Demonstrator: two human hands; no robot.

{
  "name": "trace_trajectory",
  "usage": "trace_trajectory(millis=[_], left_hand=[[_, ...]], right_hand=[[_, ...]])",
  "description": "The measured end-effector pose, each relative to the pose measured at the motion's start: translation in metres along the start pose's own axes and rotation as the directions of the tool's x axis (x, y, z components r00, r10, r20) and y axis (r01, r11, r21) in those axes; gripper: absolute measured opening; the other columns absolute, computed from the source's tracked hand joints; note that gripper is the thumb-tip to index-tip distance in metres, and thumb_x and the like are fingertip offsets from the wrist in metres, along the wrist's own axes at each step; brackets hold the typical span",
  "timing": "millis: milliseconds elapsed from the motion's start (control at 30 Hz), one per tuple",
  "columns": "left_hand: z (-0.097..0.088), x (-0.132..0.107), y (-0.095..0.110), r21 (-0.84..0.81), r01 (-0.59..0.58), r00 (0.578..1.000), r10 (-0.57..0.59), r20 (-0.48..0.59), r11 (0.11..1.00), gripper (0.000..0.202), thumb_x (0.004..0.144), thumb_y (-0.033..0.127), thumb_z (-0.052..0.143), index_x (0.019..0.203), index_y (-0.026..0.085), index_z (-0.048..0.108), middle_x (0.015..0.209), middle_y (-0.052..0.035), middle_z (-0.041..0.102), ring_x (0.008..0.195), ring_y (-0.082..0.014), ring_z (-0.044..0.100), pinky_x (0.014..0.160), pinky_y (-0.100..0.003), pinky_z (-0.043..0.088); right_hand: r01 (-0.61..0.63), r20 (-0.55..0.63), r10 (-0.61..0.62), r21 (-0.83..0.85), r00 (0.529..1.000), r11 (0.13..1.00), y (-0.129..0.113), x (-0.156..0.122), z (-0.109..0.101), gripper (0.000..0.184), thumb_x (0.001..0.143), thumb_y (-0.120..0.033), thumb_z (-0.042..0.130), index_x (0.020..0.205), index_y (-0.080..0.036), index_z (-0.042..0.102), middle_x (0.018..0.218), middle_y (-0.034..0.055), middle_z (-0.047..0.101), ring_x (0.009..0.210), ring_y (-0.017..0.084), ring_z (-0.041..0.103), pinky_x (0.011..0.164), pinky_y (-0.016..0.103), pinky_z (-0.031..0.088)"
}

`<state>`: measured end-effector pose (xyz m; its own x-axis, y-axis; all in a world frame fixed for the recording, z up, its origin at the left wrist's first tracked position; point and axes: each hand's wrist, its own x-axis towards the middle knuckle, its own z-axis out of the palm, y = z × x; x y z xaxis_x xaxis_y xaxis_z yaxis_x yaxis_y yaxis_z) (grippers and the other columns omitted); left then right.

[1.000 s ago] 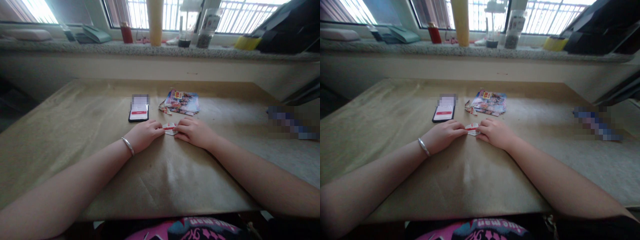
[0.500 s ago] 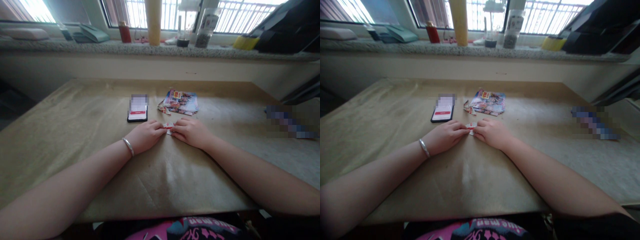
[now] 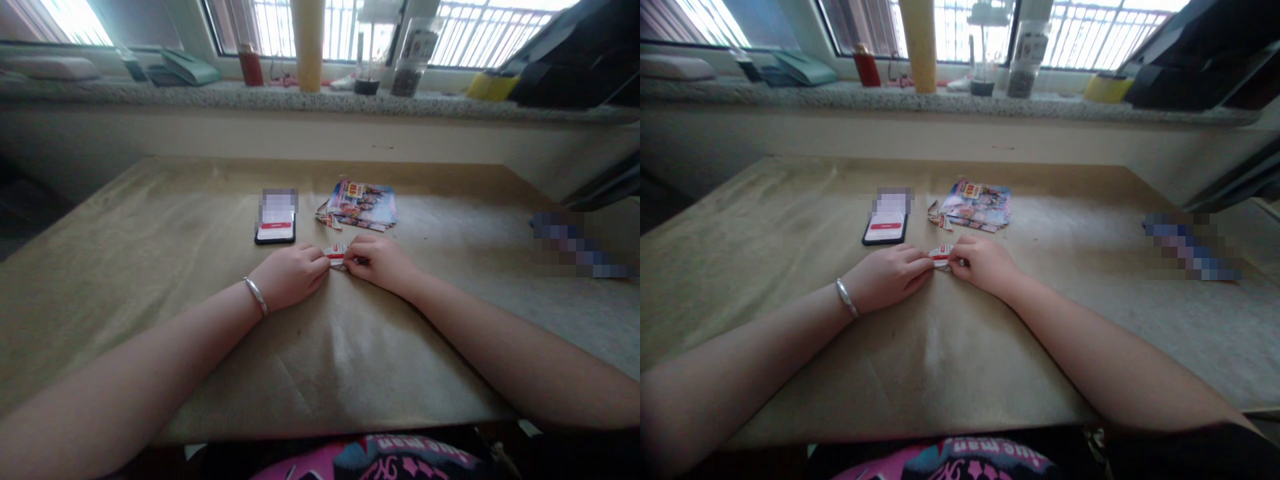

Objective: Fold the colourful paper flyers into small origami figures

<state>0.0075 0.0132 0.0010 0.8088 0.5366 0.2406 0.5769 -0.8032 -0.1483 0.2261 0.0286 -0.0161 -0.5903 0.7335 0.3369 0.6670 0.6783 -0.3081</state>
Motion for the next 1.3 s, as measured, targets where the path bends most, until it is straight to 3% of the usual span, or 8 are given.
trace_trajectory(millis=[133,300,533,867,1067,1300], left_hand=[[0.001,-0.002,-0.002,-0.03,-0.061,0.996,0.059,-0.063,0.998,0.025,0.092,0.02,0.043,0.106,0.015,0.063,0.094,-0.0078,0.068,0.084,-0.0175,0.062,0.074,-0.029,0.052],[0.002,-0.004,-0.002,-0.026,-0.093,0.987,0.089,-0.136,0.995,0.032,0.091,0.021,0.045,0.119,0.019,0.06,0.108,-0.0059,0.069,0.086,-0.017,0.063,0.072,-0.027,0.052],[0.001,-0.003,-0.004,0.02,-0.121,0.986,0.122,-0.109,0.992,0.033,0.093,0.022,0.045,0.122,0.02,0.059,0.107,-0.0066,0.068,0.085,-0.0173,0.061,0.071,-0.028,0.052],[0.001,0.0,-0.004,0.034,-0.108,0.991,0.111,-0.073,0.994,0.033,0.092,0.023,0.046,0.122,0.021,0.059,0.102,-0.0065,0.066,0.086,-0.0171,0.058,0.073,-0.028,0.05],[0.002,0.001,-0.006,0.055,-0.117,0.991,0.12,-0.067,0.992,0.031,0.092,0.023,0.046,0.12,0.021,0.061,0.102,-0.0061,0.065,0.086,-0.0174,0.058,0.073,-0.028,0.05],[0.003,0.002,-0.007,0.051,-0.117,0.99,0.121,-0.075,0.992,0.031,0.093,0.025,0.046,0.118,0.02,0.062,0.102,-0.0068,0.066,0.087,-0.0172,0.058,0.074,-0.029,0.05]], right_hand=[[-0.07,0.004,0.07,0.117,0.998,0.991,0.003,0.003,0.004,0.01,0.079,-0.02,0.057,0.074,-0.017,0.065,0.08,0.0038,0.062,0.071,0.013,0.055,0.063,0.024,0.039],[-0.114,0.02,0.113,0.124,0.993,0.986,0.002,0.005,0.004,0.009,0.078,-0.02,0.057,0.073,-0.017,0.064,0.076,0.003,0.06,0.068,0.013,0.054,0.062,0.024,0.039],[-0.107,0.028,0.105,0.07,0.994,0.992,0.001,0.007,0.004,0.012,0.08,-0.021,0.053,0.074,-0.016,0.063,0.073,0.0033,0.058,0.066,0.013,0.052,0.061,0.024,0.038],[-0.218,-0.019,0.22,0.082,0.975,0.972,0.0,0.003,0.004,0.009,0.076,-0.025,0.059,0.072,-0.018,0.065,0.07,0.0009,0.061,0.06,0.011,0.05,0.056,0.023,0.034],[-0.097,-0.057,0.095,-0.029,0.994,0.995,-0.001,-0.003,0.0,0.011,0.079,-0.027,0.059,0.081,-0.02,0.067,0.076,0.0009,0.064,0.064,0.011,0.053,0.058,0.023,0.034],[0.049,-0.005,-0.051,-0.174,0.999,0.984,0.0,-0.005,-0.004,0.021,0.09,-0.03,0.049,0.09,-0.021,0.069,0.087,0.0045,0.067,0.078,0.016,0.058,0.067,0.026,0.036]])
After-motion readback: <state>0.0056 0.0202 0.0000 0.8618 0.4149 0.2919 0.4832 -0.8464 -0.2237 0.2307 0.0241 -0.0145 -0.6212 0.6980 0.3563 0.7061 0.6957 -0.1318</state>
